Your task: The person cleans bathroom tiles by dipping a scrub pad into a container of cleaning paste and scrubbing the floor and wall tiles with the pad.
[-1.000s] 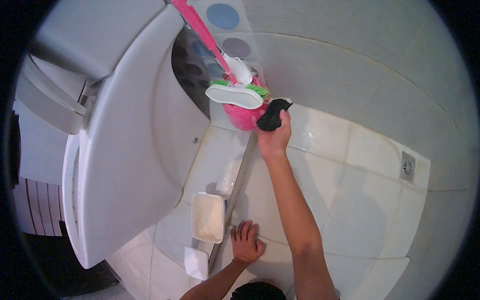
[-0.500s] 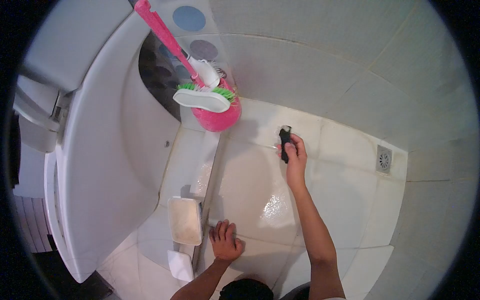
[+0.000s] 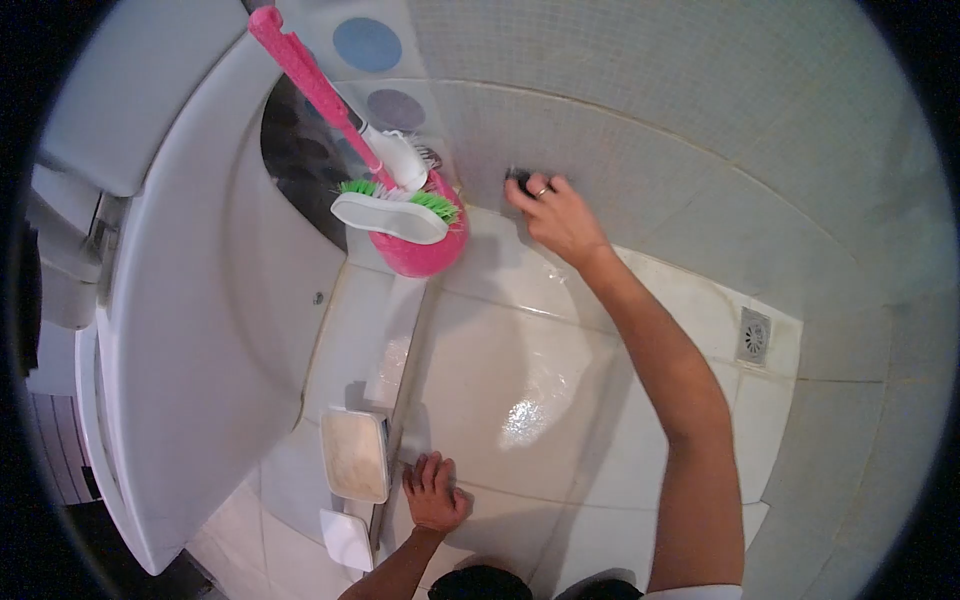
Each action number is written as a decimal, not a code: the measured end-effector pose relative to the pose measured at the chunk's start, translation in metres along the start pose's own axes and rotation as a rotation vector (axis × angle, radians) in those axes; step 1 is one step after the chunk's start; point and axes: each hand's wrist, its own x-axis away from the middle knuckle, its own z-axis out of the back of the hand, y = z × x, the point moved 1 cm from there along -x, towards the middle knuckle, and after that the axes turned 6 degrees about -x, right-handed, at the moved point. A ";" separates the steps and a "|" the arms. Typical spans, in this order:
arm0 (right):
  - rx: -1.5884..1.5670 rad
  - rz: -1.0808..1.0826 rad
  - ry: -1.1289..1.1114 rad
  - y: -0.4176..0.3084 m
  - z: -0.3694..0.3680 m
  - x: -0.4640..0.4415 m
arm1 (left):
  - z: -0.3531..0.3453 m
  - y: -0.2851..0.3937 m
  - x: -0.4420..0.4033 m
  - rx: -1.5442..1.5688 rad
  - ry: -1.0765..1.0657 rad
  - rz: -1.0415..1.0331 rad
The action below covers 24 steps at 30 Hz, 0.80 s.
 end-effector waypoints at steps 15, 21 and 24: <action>-0.158 -0.113 -0.165 -0.036 -0.014 0.006 | -0.003 -0.003 0.003 0.011 -0.027 0.017; -0.025 -0.204 0.018 -0.026 0.005 -0.027 | -0.004 -0.001 0.006 0.000 -0.037 0.005; -0.028 -0.200 -0.146 -0.034 -0.009 -0.003 | -0.004 -0.004 0.002 -0.006 -0.012 -0.004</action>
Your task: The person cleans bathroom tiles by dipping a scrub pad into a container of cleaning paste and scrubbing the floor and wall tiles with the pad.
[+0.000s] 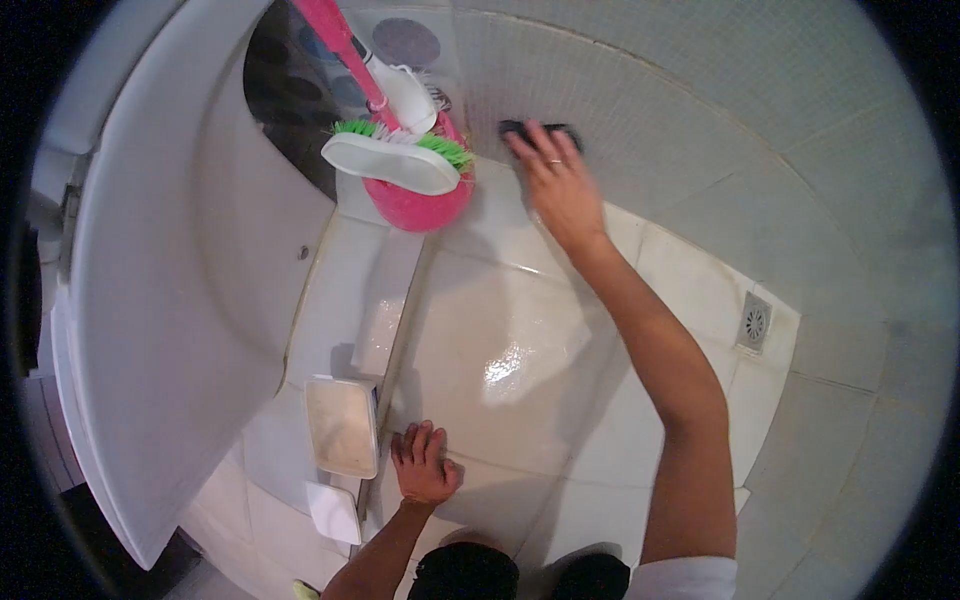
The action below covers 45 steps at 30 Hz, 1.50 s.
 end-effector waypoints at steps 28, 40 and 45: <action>0.203 -0.541 0.239 0.085 0.082 0.062 | -0.001 0.001 0.001 0.014 -0.046 0.011; 0.034 -0.086 0.095 0.025 0.033 -0.012 | -0.005 -0.001 0.005 -0.003 -0.038 -0.004; -0.003 -0.232 0.365 0.028 0.066 -0.074 | -0.006 0.000 0.005 -0.002 -0.062 0.008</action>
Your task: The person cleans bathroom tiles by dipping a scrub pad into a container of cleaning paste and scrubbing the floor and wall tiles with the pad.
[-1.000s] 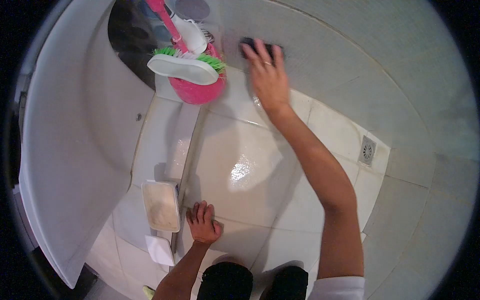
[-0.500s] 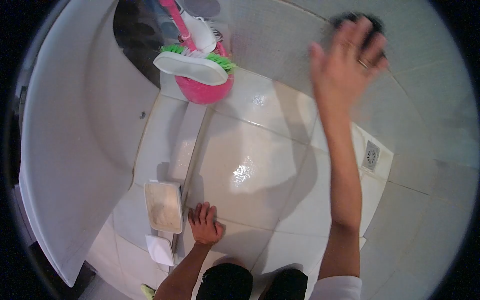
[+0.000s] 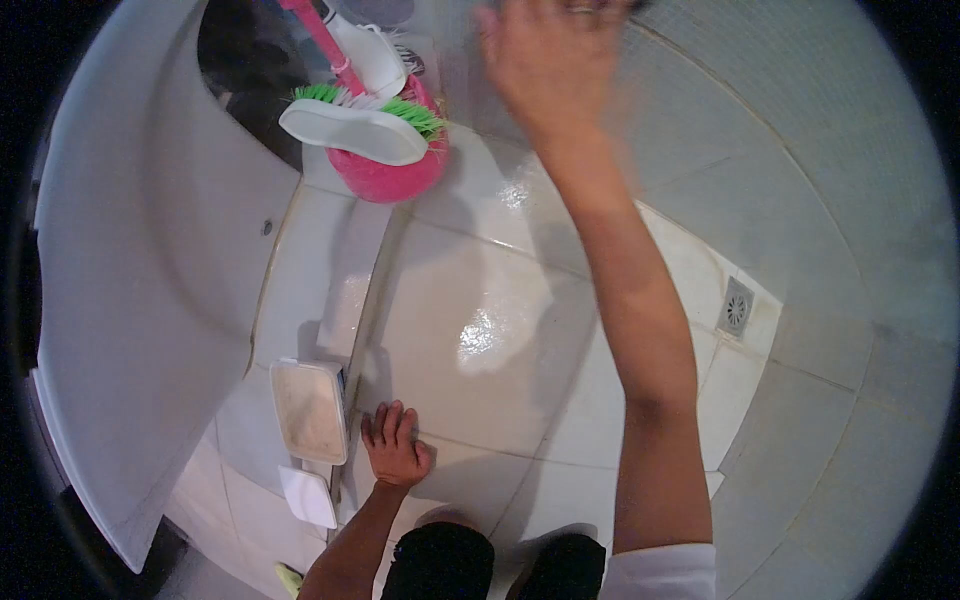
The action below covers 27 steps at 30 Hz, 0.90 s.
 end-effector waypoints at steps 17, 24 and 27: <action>0.132 0.296 -0.551 0.010 -0.032 0.107 | 0.006 0.000 -0.002 -0.004 0.014 -0.013; 0.099 0.127 -0.545 0.074 0.010 0.145 | 0.003 -0.001 0.002 -0.009 0.028 -0.017; 0.250 0.108 -0.419 0.098 0.044 0.151 | 0.000 0.002 -0.003 -0.017 0.048 0.005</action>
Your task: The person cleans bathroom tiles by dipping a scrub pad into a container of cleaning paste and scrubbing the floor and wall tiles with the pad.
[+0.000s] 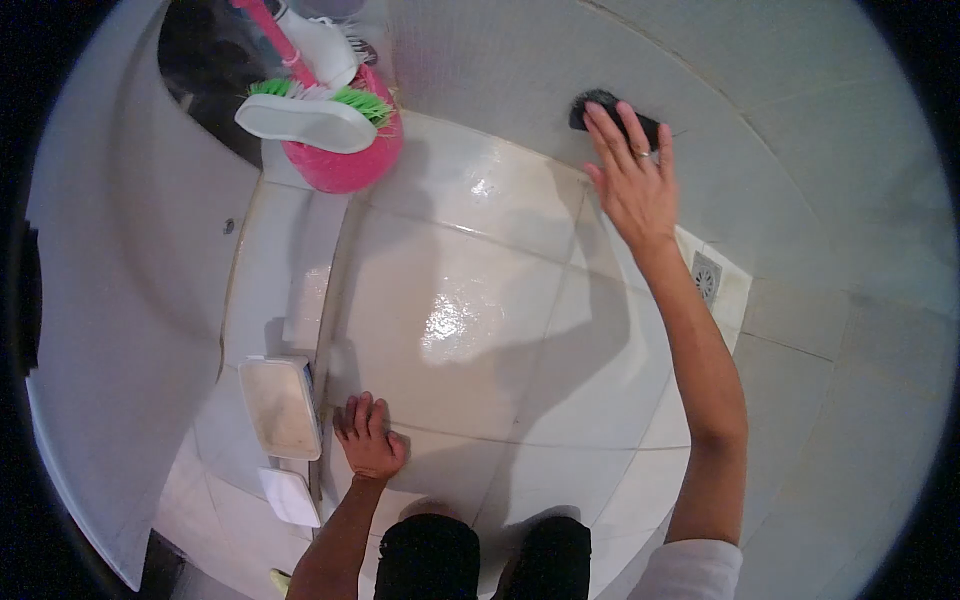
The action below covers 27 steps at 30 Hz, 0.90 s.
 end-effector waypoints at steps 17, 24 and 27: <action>-0.016 0.101 -0.290 -0.091 -0.064 -0.019 | 0.000 0.000 0.000 -0.002 -0.014 -0.018; -0.352 0.016 0.125 -0.161 -0.035 -0.104 | 0.001 -0.001 0.001 -0.041 -0.027 -0.045; -0.437 0.010 0.064 -0.101 -0.056 -0.050 | 0.002 0.000 -0.001 -0.025 -0.023 -0.039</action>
